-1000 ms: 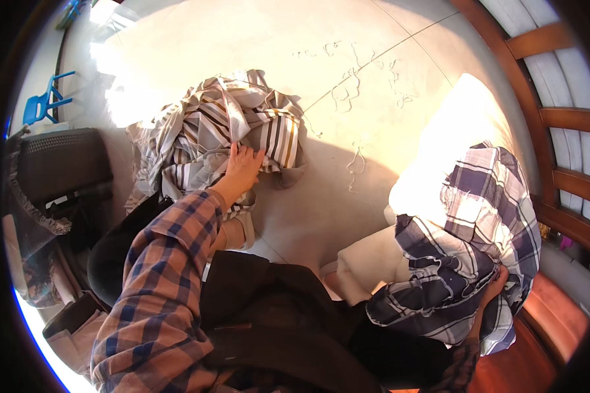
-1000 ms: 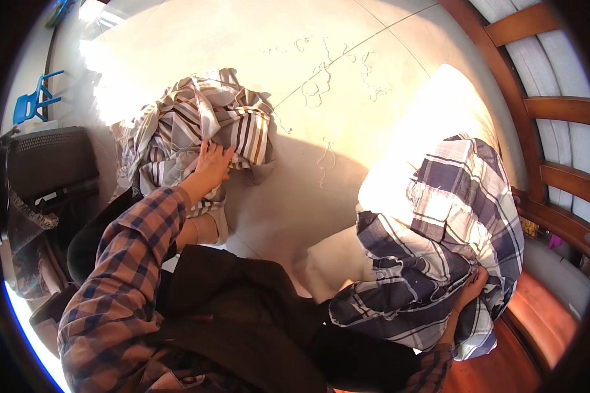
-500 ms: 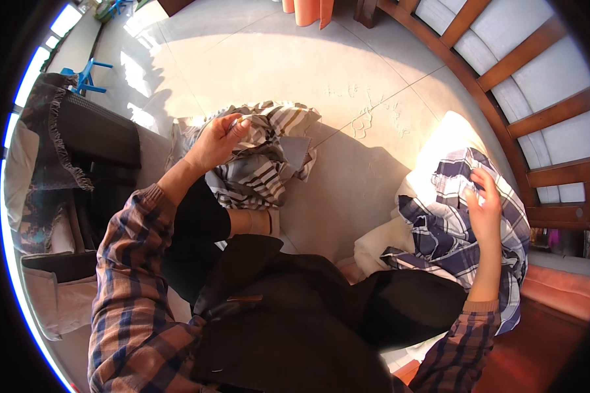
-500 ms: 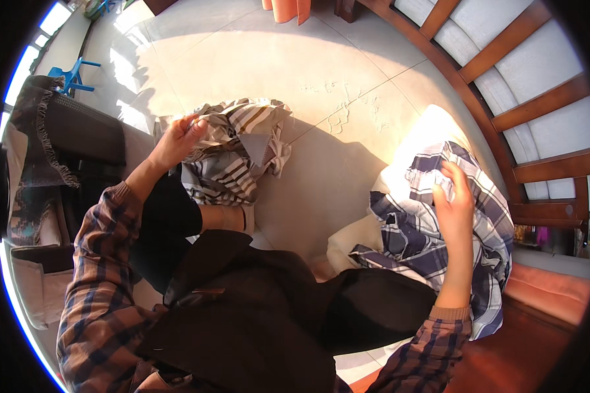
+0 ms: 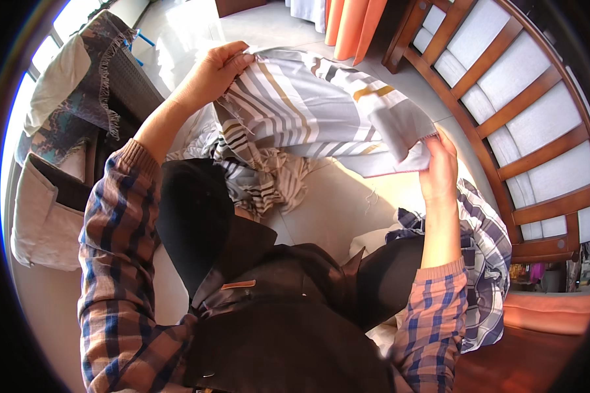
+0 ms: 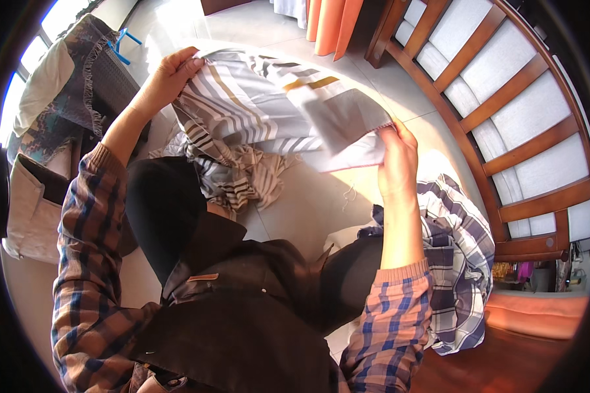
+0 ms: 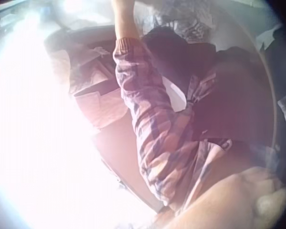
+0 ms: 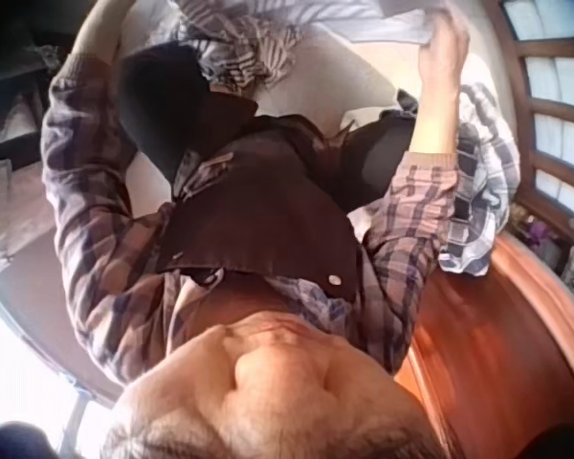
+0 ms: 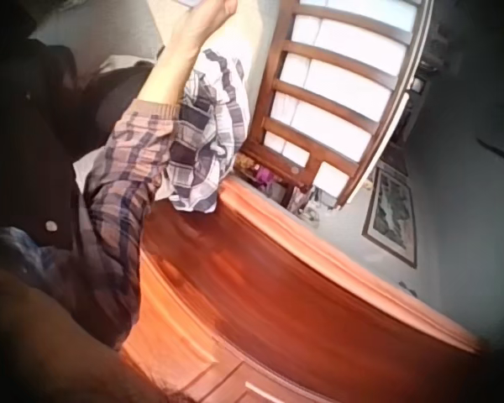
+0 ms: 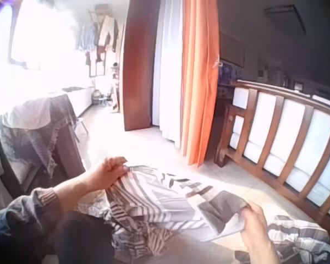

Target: The person sits on the floor and folds a white cloth, then picks up a plaid shirt and folds it. The person handles the items one at a time, smoothing and aligning the fabric before folding.

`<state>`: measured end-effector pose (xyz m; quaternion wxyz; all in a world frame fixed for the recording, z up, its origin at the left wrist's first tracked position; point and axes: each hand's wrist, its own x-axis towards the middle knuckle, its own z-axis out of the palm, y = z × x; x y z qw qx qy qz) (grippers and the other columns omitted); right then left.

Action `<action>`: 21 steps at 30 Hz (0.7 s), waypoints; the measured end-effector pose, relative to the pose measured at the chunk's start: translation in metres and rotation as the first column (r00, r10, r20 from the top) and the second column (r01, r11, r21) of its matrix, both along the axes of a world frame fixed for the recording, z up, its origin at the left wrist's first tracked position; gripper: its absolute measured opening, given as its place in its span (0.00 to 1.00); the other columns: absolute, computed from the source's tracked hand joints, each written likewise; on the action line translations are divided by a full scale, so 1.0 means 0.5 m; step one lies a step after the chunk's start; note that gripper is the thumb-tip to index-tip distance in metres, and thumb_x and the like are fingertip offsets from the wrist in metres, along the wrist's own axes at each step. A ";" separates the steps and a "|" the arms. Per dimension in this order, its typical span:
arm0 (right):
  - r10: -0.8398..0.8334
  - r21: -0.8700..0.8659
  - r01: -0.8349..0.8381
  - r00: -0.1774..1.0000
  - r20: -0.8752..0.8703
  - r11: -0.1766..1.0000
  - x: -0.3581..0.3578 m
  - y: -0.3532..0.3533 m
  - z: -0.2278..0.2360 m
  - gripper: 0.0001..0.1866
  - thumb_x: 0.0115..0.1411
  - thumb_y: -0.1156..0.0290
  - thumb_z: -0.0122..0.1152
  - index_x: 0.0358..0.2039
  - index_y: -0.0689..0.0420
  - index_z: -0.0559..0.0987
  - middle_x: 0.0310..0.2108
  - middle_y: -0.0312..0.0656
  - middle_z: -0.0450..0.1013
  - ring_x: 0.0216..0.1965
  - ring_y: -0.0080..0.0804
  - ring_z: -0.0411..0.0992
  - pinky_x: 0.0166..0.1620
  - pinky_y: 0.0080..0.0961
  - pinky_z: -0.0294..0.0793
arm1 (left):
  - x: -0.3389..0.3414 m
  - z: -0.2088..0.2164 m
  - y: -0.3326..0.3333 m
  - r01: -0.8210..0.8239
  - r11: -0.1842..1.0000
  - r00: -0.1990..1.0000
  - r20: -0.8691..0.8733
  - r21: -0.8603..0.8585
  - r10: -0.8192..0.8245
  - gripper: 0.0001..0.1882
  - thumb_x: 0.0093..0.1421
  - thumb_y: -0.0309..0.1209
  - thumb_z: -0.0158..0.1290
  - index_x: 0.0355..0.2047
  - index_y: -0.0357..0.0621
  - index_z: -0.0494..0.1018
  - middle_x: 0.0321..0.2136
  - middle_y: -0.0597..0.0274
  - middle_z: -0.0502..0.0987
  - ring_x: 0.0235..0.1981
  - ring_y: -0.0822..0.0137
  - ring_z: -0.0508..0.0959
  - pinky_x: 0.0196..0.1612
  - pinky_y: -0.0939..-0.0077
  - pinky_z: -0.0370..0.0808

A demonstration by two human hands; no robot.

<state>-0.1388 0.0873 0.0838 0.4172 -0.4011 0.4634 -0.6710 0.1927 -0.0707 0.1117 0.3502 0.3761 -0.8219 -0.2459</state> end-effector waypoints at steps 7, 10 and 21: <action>-0.069 0.270 0.102 0.989 -0.127 0.957 -0.061 0.044 -0.065 0.09 0.58 0.71 0.50 0.36 0.63 0.73 0.29 0.37 0.71 0.26 0.20 0.67 0.33 0.18 0.68 | -0.078 -0.088 -0.062 -0.055 0.933 0.988 -0.115 0.357 0.102 0.15 0.63 0.39 0.42 0.35 0.39 0.70 0.25 0.74 0.70 0.27 0.82 0.66 0.34 0.87 0.66; -0.082 0.374 0.145 0.980 -0.180 0.916 -0.067 0.034 -0.079 0.07 0.58 0.72 0.50 0.31 0.62 0.73 0.21 0.35 0.68 0.14 0.18 0.60 0.23 0.16 0.67 | -0.104 -0.103 -0.061 0.032 0.857 0.955 -0.269 0.514 0.126 0.17 0.63 0.40 0.41 0.37 0.37 0.70 0.28 0.73 0.71 0.28 0.83 0.68 0.35 0.88 0.66; -0.118 0.276 0.256 0.894 -0.432 0.926 -0.031 -0.077 -0.173 0.12 0.56 0.74 0.52 0.42 0.60 0.69 0.32 0.37 0.67 0.31 0.21 0.67 0.35 0.16 0.68 | -0.151 -0.203 -0.008 0.432 0.502 0.799 -0.576 0.749 0.173 0.13 0.63 0.38 0.41 0.38 0.42 0.70 0.29 0.75 0.71 0.30 0.85 0.68 0.35 0.89 0.67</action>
